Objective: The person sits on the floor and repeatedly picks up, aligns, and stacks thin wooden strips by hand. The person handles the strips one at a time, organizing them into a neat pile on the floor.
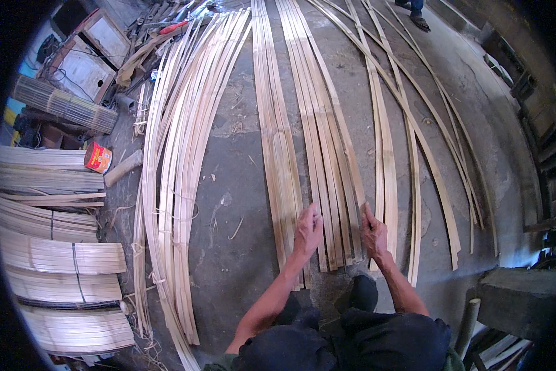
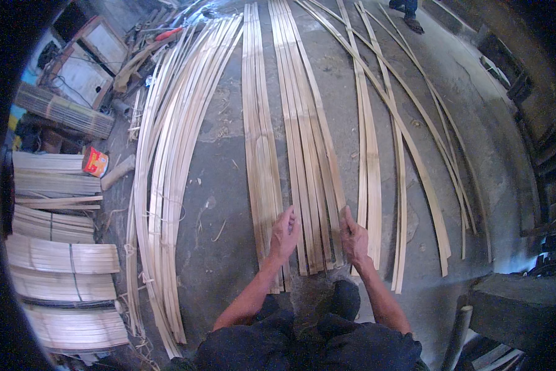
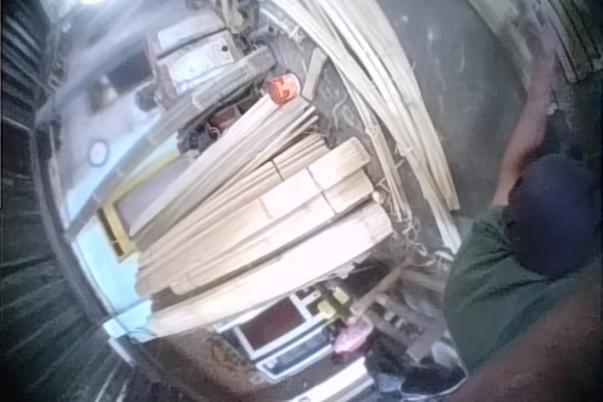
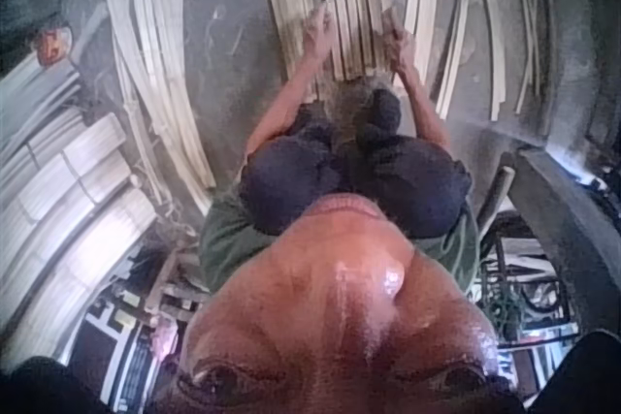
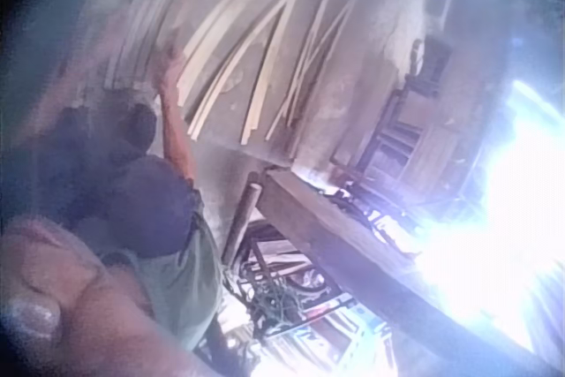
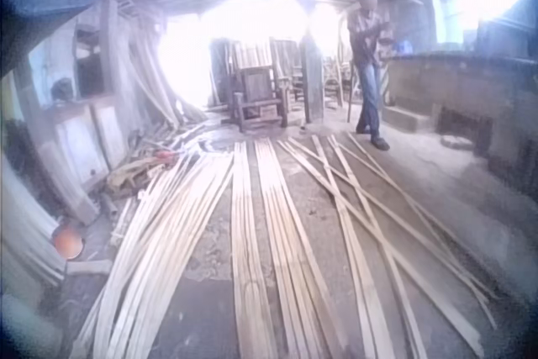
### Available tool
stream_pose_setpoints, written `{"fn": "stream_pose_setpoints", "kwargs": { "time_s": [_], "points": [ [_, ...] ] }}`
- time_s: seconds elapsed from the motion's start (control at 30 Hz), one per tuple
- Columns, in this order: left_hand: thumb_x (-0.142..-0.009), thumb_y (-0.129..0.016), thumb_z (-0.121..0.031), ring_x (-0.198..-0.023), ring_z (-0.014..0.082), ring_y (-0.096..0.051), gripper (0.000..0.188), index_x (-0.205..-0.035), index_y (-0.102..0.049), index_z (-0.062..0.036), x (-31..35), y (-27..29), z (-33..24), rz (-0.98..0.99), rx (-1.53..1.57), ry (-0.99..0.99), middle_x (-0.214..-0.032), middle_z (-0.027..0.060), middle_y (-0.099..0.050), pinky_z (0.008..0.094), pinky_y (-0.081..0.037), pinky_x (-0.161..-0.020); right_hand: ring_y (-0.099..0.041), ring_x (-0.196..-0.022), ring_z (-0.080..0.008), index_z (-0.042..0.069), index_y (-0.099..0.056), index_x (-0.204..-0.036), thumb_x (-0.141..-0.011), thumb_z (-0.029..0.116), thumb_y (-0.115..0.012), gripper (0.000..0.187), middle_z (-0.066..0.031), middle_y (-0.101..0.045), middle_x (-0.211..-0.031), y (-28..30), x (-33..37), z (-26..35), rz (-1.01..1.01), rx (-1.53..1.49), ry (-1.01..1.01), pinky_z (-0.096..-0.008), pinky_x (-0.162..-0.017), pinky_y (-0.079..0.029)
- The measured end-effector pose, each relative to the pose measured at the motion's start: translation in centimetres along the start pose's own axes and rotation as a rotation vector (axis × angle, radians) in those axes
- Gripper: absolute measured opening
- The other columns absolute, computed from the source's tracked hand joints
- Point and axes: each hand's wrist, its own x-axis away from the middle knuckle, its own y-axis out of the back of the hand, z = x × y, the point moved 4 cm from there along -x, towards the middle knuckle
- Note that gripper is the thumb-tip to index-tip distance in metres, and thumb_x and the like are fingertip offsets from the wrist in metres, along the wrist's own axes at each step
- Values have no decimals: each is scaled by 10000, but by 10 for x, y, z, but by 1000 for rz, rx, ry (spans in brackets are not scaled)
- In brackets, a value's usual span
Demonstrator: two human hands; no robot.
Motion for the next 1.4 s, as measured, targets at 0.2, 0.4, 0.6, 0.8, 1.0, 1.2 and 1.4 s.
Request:
{"fn": "stream_pose_setpoints", "kwargs": {
  "time_s": [0.2, 0.4, 0.6, 0.8, 1.0, 1.2, 1.4],
  "points": [
    [-915, -575, -85, -876, 250, -624, 399, -1298, -523, 15, 12, 29, 11, -67, -114, 82, -985, 143, -605, 379, -521, -786, -595, -666, -354, 187, -495, -1416, -989, 214, -543, 430, -227, -593, -773, -5, -3, -14, -15, 125, 67, -422, -637, -477],
    [-911, -574, -75, -883, 285, -621, 378, -1277, -527, 8, 19, 36, 18, -86, -125, 74, -976, 168, -594, 399, -505, -792, -616, -766, -411, 175, -443, -1440, -989, 240, -518, 462, -201, -599, -832, -11, -1, -19, 2, 271, 145, -493, -665, -489],
    [-912, -572, -74, -884, 281, -621, 366, -1266, -532, 14, 26, 37, 16, -81, -140, 55, -982, 158, -598, 398, -502, -797, -619, -796, -408, 175, -443, -1438, -988, 264, -516, 464, -207, -592, -868, -8, 3, -6, 47, 312, 134, -506, -692, -495],
    [-900, -582, -63, -859, 257, -622, 339, -1228, -573, 21, 31, 43, 19, -155, -151, 14, -951, 130, -607, 375, -512, -777, -612, -828, -396, 125, -540, -1336, -975, 248, -537, 381, -216, -592, -918, -2, 7, 12, -38, 372, 196, -489, -732, -500],
    [-898, -567, -35, -837, 283, -600, 318, -1210, -561, 26, 35, 50, 28, -184, -100, 28, -938, 152, -578, 403, -495, -768, -628, -866, -430, 23, -586, -1209, -947, 169, -577, 300, -234, -637, -943, -44, 32, 56, 253, -85, 101, -475, -740, -511],
    [-892, -567, -31, -867, 302, -587, 323, -1208, -552, 32, 36, 51, 28, -147, -97, 54, -932, 160, -565, 418, -482, -791, -645, -766, -374, 61, -495, -1269, -912, 154, -622, 391, -204, -651, -846, -108, 64, 70, 308, 0, 330, -449, -672, -503],
    [-891, -586, -56, -873, 304, -590, 329, -1206, -556, 30, 38, 51, 32, -151, -116, 18, -944, 162, -571, 412, -488, -802, -633, -752, -326, 18, -460, -1260, -907, 176, -628, 421, -158, -634, -813, -112, 63, 80, 436, -130, 5, -426, -672, -494]
  ]
}}
